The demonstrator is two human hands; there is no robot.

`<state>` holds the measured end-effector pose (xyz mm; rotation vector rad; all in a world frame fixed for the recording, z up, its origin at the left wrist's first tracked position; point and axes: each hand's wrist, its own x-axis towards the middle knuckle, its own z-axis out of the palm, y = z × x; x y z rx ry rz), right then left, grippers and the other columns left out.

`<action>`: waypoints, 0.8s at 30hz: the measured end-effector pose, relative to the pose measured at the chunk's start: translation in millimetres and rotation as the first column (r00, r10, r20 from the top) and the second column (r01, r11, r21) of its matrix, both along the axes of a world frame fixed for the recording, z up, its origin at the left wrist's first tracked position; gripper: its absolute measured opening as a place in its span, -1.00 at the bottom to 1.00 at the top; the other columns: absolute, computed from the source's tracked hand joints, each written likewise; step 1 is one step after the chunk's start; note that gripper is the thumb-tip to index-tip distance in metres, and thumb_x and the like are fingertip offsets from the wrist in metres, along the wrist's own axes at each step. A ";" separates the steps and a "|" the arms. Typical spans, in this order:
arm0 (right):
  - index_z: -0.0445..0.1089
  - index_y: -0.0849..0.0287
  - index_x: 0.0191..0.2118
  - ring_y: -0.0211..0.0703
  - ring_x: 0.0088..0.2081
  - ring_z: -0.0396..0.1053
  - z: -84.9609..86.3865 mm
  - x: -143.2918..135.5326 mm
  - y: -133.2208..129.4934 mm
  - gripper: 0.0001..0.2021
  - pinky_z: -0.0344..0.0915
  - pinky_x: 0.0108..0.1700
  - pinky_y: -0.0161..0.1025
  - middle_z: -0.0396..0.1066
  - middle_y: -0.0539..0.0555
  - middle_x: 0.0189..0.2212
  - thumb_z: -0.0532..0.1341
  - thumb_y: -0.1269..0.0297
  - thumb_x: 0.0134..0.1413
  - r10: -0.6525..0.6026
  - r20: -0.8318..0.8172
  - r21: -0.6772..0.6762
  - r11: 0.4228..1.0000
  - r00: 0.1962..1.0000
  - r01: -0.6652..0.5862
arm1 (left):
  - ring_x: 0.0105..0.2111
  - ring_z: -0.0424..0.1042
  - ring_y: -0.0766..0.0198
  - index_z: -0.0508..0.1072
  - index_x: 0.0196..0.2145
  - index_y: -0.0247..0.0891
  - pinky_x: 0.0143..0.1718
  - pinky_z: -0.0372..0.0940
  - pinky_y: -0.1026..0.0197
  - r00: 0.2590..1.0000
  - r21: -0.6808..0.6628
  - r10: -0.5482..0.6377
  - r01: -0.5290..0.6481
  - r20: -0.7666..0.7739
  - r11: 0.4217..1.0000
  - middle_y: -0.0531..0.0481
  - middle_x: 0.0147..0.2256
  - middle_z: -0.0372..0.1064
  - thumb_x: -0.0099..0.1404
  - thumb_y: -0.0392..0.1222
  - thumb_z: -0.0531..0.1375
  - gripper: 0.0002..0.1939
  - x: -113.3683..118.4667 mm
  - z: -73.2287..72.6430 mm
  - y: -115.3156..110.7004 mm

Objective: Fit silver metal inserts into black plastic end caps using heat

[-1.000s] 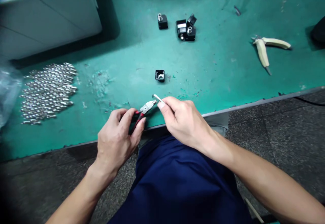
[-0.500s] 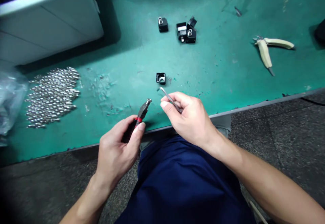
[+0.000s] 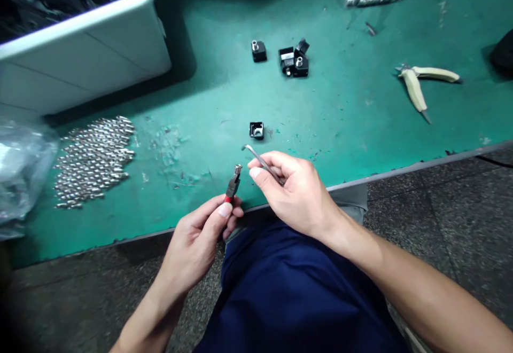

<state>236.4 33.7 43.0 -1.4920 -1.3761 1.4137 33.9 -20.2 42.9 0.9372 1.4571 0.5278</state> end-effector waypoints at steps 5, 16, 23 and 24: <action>0.54 0.18 -0.10 -0.25 -0.40 0.38 -1.1 3.3 0.8 -0.79 0.28 -0.39 -0.33 0.52 0.01 -0.35 0.22 0.19 0.34 0.030 0.058 0.024 0.999 0.998 -0.031 | -0.32 0.43 0.25 0.52 -0.03 -0.28 -0.28 0.37 0.19 0.972 -0.100 0.022 0.002 0.235 0.995 -0.12 -0.21 0.51 0.48 0.10 0.10 -0.59 -0.9 2.7 1.0; 0.51 0.21 0.06 0.05 0.00 0.44 1.1 35.8 18.8 -0.71 0.31 0.09 -0.05 0.49 0.21 -0.04 0.17 0.23 0.36 -0.040 0.689 0.371 0.877 0.723 -0.305 | -0.31 0.45 0.20 0.52 -0.02 -0.30 -0.25 0.40 0.12 0.918 -0.155 0.126 -0.072 0.375 0.985 -0.17 -0.18 0.51 0.48 0.11 0.07 -0.56 1.6 -3.7 -8.9; 0.27 0.40 0.30 0.39 0.31 0.17 13.4 179.7 71.3 -0.18 0.19 0.29 0.24 0.20 0.50 0.29 0.36 -0.13 0.11 -0.294 0.891 0.356 0.925 0.345 -0.132 | -0.34 0.46 0.15 0.50 -0.04 -0.32 -0.36 0.40 0.16 0.881 -0.202 0.394 -0.350 0.261 0.915 -0.15 -0.24 0.53 0.31 0.24 0.23 -0.46 3.4 -21.3 -1.9; 0.32 0.42 0.26 0.40 0.28 0.20 11.6 187.9 77.2 -0.20 0.21 0.28 0.25 0.24 0.52 0.25 0.37 -0.13 0.11 -0.261 0.898 0.323 0.937 0.354 -0.130 | -0.38 0.44 0.20 0.50 -0.08 -0.33 -0.40 0.38 0.19 0.865 -0.211 0.422 -0.374 0.271 0.903 -0.13 -0.27 0.52 0.32 0.24 0.22 -0.47 7.7 -15.7 -2.9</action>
